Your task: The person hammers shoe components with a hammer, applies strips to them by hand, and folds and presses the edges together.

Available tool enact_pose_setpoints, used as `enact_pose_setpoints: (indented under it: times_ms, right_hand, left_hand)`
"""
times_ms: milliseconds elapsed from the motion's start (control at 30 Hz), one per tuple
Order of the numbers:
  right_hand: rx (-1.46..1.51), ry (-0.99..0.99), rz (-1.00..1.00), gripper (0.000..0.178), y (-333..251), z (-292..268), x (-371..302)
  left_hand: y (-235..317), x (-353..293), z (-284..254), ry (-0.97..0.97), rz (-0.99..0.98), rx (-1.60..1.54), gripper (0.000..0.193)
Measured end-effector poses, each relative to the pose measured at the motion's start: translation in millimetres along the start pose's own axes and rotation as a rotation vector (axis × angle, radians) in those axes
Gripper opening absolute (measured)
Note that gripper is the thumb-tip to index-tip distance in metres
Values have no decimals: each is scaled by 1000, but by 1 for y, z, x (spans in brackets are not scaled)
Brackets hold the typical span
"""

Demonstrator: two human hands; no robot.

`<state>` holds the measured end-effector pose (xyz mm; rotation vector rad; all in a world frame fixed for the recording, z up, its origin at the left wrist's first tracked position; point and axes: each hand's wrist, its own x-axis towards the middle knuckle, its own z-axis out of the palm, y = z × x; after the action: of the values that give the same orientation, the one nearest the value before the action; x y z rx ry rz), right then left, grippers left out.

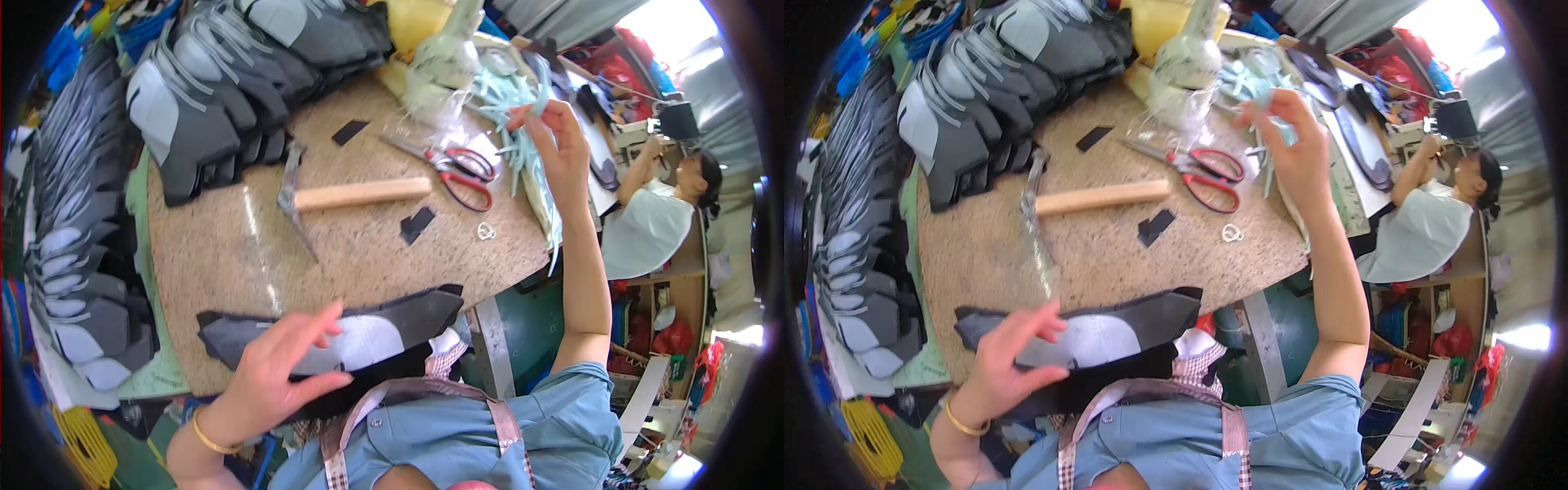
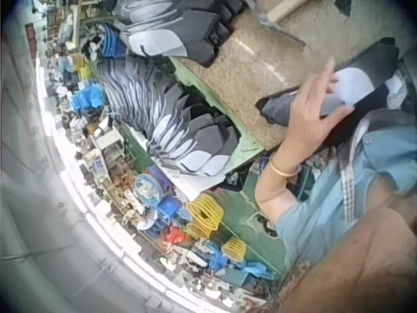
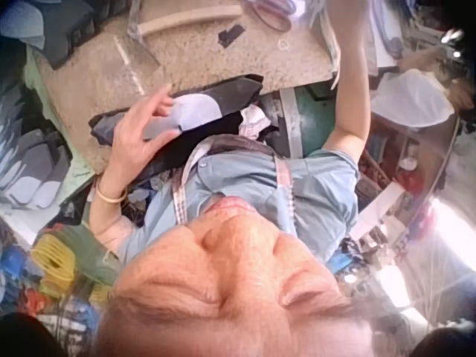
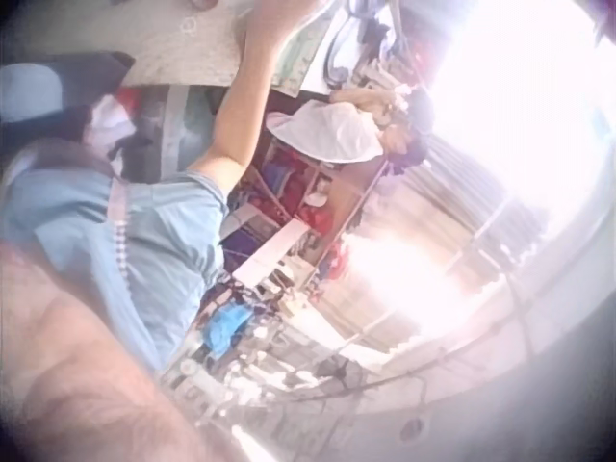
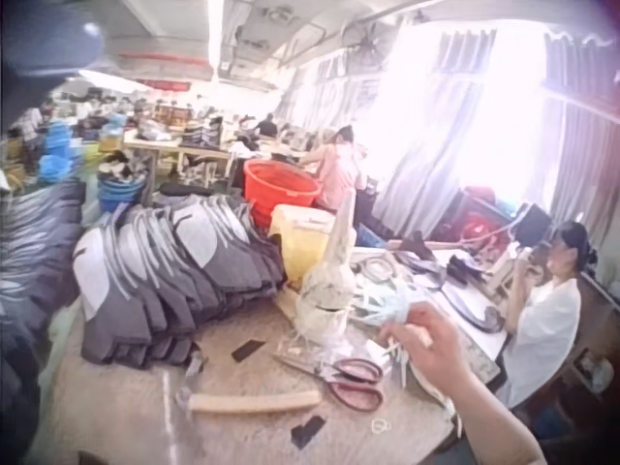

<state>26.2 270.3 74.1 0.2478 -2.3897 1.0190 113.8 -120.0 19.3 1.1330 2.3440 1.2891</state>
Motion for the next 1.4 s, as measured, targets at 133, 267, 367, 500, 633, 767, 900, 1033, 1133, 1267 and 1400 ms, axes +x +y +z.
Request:
enact_pose_setpoints:
  times_ms: [133,267,367,500,633,767,900,1033,1133,1267,1400]
  right_hand:
    - [215,-769,-223,26,-101,69,-31]
    - [485,-776,210,35,-120,78,-58]
    - [487,-793,488,24,-106,66,-91]
    - [313,-684,348,16,-100,70,-136]
    - [163,-565,295,15,-104,83,-145]
    - [111,-542,267,15,-104,86,-145]
    - [5,-490,268,17,-105,85,-151]
    - [-63,-311,344,18,-101,70,-167]
    - [-79,-273,320,17,-98,71,-169]
    - [-122,-281,329,16,-94,75,-163]
    - [-191,-337,614,32,-77,70,-157]
  left_hand:
    - [2,36,20,157,-247,-1048,59]
    - [-6,33,1,252,-180,-660,32]
    - [-8,11,-6,325,-114,-333,23]
    - [-12,-8,3,321,-305,-152,12]
    - [-23,-13,12,356,-201,-52,15]
    - [-27,-12,14,330,-219,-28,21]
    - [-21,-7,17,211,-157,264,26]
    - [-24,-5,14,95,22,422,60]
    - [-23,-3,13,87,32,426,59]
    - [-33,-1,16,93,136,467,55]
    - [-28,-5,18,108,129,507,55]
